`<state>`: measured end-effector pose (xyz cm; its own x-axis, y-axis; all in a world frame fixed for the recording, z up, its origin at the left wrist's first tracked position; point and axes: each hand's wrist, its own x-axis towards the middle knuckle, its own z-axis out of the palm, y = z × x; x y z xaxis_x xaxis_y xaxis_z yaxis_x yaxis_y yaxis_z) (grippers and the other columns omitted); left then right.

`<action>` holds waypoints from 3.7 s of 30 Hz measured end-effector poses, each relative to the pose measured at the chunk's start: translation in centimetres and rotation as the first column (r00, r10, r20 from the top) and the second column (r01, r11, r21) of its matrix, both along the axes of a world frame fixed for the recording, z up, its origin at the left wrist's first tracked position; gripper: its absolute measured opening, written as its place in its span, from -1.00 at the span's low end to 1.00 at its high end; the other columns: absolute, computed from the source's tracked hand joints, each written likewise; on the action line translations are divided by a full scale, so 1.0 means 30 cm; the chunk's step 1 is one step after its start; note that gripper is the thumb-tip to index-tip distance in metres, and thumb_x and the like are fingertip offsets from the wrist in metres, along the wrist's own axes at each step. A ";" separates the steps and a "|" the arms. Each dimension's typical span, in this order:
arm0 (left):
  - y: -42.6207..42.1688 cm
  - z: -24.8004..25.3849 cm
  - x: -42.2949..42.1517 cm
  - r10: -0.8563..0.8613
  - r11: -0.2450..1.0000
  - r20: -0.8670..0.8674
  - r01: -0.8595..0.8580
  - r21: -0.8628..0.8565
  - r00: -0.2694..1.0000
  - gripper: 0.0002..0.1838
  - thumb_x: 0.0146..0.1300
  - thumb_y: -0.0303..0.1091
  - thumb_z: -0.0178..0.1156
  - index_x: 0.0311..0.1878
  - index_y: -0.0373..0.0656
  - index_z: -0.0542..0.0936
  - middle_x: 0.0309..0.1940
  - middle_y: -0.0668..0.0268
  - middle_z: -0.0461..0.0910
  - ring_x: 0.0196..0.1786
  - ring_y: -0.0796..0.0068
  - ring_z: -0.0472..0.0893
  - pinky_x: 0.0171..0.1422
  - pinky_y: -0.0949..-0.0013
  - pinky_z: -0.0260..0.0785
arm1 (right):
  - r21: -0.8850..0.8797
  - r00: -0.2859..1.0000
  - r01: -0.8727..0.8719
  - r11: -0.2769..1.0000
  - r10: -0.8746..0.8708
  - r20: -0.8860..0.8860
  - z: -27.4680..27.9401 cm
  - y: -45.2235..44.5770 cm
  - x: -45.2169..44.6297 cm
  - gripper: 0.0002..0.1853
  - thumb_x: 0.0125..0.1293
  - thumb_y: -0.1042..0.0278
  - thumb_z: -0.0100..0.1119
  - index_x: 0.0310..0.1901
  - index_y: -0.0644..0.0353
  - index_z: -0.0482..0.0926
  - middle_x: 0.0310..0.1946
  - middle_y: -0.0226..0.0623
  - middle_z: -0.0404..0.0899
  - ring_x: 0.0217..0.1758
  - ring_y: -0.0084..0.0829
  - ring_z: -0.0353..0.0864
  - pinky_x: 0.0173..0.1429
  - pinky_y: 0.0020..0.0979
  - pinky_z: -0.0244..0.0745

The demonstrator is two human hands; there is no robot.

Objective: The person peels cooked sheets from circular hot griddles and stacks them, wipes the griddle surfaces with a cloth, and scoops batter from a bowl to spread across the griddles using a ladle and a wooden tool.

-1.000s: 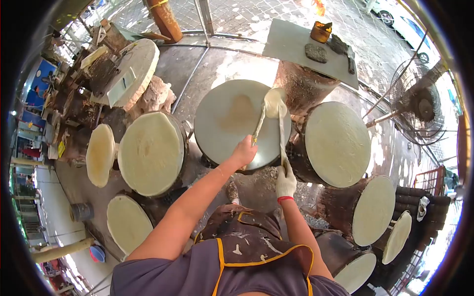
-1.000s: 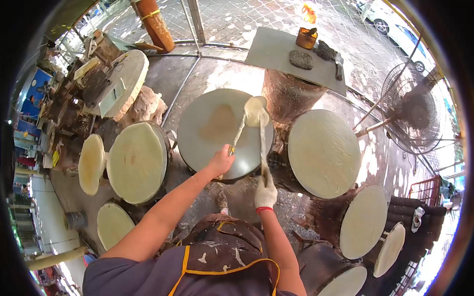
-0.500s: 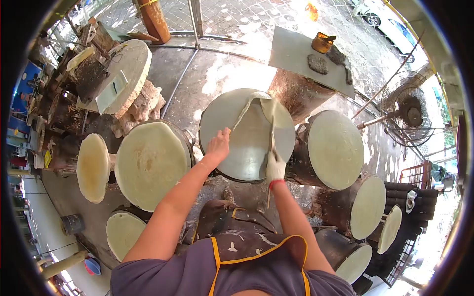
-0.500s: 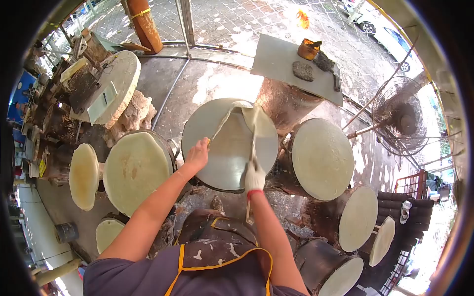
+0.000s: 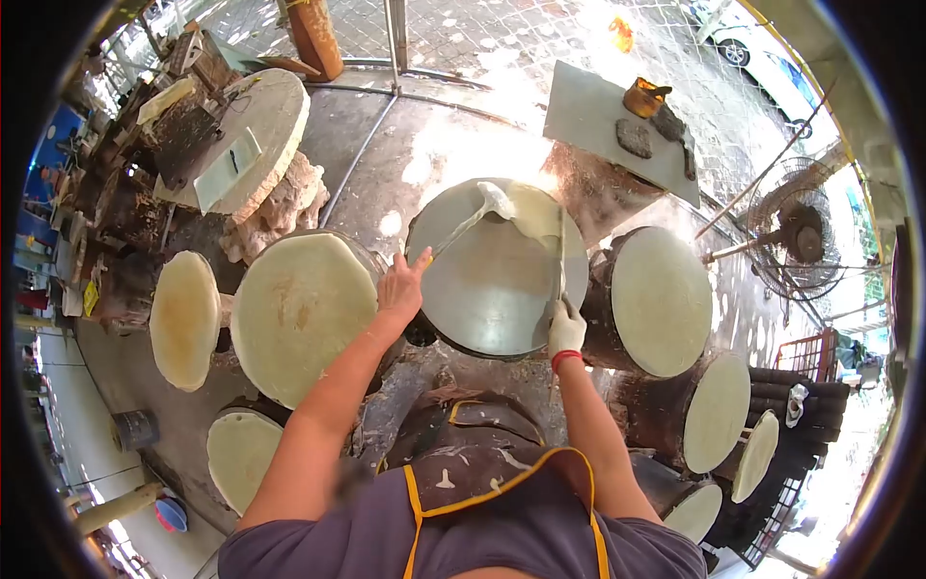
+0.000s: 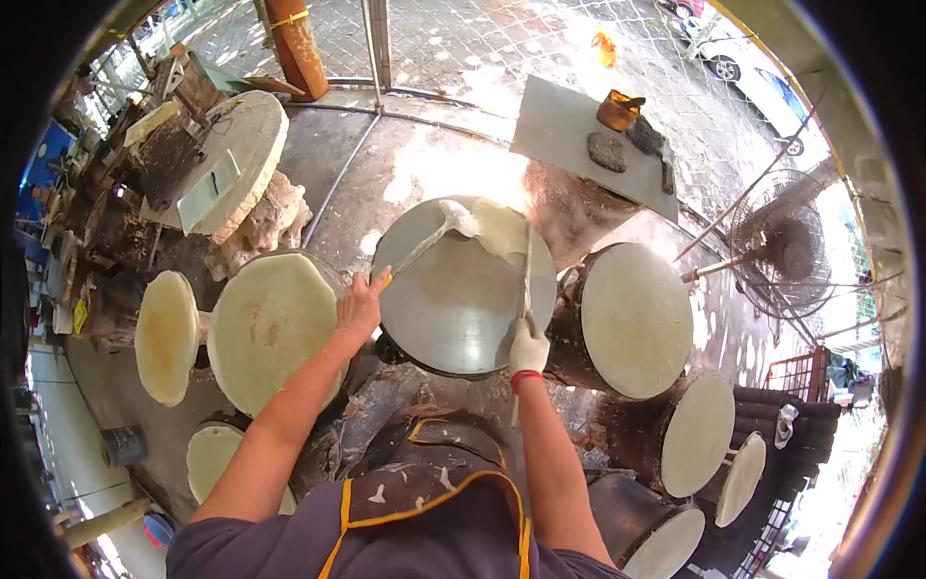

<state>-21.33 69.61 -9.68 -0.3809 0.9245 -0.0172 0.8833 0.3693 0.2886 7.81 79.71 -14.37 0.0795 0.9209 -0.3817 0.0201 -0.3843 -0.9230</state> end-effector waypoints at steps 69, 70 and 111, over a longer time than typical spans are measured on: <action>-0.637 0.269 0.731 0.008 0.182 0.989 -0.972 -0.146 -0.147 -0.68 0.24 -0.53 -0.01 0.07 -0.29 0.36 -0.56 0.39 0.34 -0.65 0.67 0.29 -0.60 0.54 0.14 | -0.449 0.129 -0.893 0.007 0.962 -0.240 0.150 0.527 -0.023 -0.70 0.31 0.16 0.10 -0.09 0.22 0.55 -0.61 -0.47 0.41 -0.68 -0.61 0.34 -0.66 -0.58 0.14; -0.639 0.271 0.738 0.007 0.179 0.989 -0.973 -0.145 -0.146 -0.68 0.24 -0.53 -0.01 0.07 -0.29 0.36 -0.56 0.39 0.34 -0.65 0.67 0.29 -0.60 0.54 0.14 | -0.445 0.144 -0.895 -0.011 0.939 -0.314 0.132 0.525 0.047 -0.69 0.31 0.15 0.11 -0.09 0.22 0.56 -0.61 -0.47 0.41 -0.68 -0.62 0.33 -0.66 -0.58 0.13; -1.530 0.218 0.427 -0.159 0.621 0.892 -0.746 -0.242 -0.422 -0.78 0.28 -0.45 -0.01 -0.01 -0.21 0.38 -0.58 0.38 0.29 -0.74 0.69 0.21 -0.67 0.55 0.13 | -0.201 0.937 -0.267 0.943 0.303 0.177 -0.050 -0.928 -0.224 -0.59 0.31 0.12 0.05 0.11 0.13 0.52 -0.17 -0.13 0.64 -0.18 -0.33 0.61 -0.03 -0.35 0.43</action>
<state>-8.52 23.70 -3.15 -0.5195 0.6477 -0.5573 -0.7973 -0.1328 0.5888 1.10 51.86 -15.85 -0.0841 0.8384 -0.5385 0.3315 -0.4861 -0.8086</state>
